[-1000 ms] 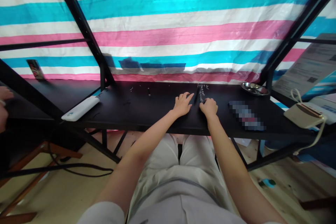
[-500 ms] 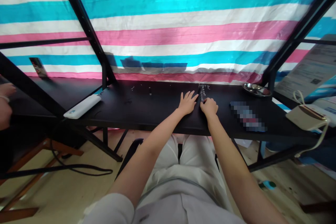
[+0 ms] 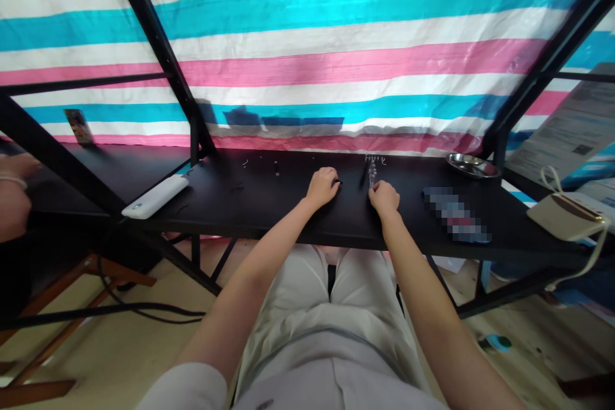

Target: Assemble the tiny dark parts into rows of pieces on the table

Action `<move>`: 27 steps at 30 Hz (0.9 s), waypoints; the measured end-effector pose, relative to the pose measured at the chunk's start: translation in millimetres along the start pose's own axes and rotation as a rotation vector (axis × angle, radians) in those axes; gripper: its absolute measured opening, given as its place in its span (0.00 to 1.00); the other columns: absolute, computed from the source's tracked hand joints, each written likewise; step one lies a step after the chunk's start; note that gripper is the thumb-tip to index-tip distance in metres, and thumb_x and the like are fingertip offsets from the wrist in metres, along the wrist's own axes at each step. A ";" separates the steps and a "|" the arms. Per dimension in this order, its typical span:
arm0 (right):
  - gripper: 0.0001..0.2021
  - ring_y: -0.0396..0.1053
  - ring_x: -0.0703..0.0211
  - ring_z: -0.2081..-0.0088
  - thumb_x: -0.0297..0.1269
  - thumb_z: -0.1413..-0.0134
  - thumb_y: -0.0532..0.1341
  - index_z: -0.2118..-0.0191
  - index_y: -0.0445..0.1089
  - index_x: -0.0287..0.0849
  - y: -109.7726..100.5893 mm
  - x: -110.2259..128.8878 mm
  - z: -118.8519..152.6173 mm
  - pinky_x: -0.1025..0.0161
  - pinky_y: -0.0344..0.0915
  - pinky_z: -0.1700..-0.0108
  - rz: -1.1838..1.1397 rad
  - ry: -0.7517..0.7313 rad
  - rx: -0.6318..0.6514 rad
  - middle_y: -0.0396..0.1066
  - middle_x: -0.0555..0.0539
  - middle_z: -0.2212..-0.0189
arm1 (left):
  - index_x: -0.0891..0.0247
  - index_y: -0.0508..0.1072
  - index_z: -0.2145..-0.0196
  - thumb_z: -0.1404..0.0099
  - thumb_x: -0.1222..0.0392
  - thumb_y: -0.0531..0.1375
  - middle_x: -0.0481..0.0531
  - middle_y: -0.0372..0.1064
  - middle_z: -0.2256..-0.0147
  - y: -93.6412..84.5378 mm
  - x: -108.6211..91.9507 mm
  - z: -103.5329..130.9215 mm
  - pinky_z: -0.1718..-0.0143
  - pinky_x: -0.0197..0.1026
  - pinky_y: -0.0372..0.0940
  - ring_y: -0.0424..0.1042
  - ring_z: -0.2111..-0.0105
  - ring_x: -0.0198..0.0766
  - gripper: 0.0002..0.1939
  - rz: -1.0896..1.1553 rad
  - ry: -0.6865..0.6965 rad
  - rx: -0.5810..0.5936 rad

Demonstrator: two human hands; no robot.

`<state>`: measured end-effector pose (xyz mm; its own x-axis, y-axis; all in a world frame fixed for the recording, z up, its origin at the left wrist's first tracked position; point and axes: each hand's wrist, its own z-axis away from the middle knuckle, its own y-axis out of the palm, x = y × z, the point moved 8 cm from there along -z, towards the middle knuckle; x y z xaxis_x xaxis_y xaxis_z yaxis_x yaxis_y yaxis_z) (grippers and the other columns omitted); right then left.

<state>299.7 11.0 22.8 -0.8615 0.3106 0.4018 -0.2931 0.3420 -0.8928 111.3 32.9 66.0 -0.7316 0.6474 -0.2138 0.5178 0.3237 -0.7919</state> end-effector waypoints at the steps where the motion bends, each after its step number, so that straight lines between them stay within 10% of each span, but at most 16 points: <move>1: 0.10 0.68 0.51 0.59 0.37 0.45 0.54 0.62 0.70 0.41 2.3 2.9 1.7 0.57 0.60 0.59 -0.006 -0.020 0.012 0.70 0.41 0.61 | 0.62 0.68 0.66 0.40 0.63 0.58 0.54 0.68 0.57 -5.9 10.9 3.6 0.55 0.44 0.60 0.65 0.54 0.42 0.03 0.008 -0.041 -0.015; 12: 0.08 0.67 0.57 0.60 0.34 0.44 0.54 0.62 0.68 0.40 26.9 104.0 19.3 0.65 0.58 0.61 0.061 -0.614 0.125 0.70 0.43 0.61 | 0.62 0.67 0.66 0.39 0.63 0.57 0.53 0.69 0.61 -33.6 62.1 35.5 0.57 0.44 0.60 0.65 0.59 0.42 0.02 0.128 -0.315 -0.258; 27: 0.08 0.66 0.57 0.61 0.35 0.42 0.51 0.61 0.66 0.41 29.0 115.9 24.3 0.64 0.56 0.62 0.043 -0.690 0.045 0.70 0.43 0.62 | 0.61 0.69 0.66 0.37 0.60 0.56 0.52 0.69 0.61 -38.9 52.1 34.3 0.54 0.43 0.61 0.65 0.59 0.39 0.03 0.144 -0.232 -0.265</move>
<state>181.2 35.4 38.5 -0.9351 -0.3174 0.1578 -0.2569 0.3001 -0.9187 37.8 30.4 66.0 -0.7081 0.5360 -0.4597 0.6972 0.4273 -0.5756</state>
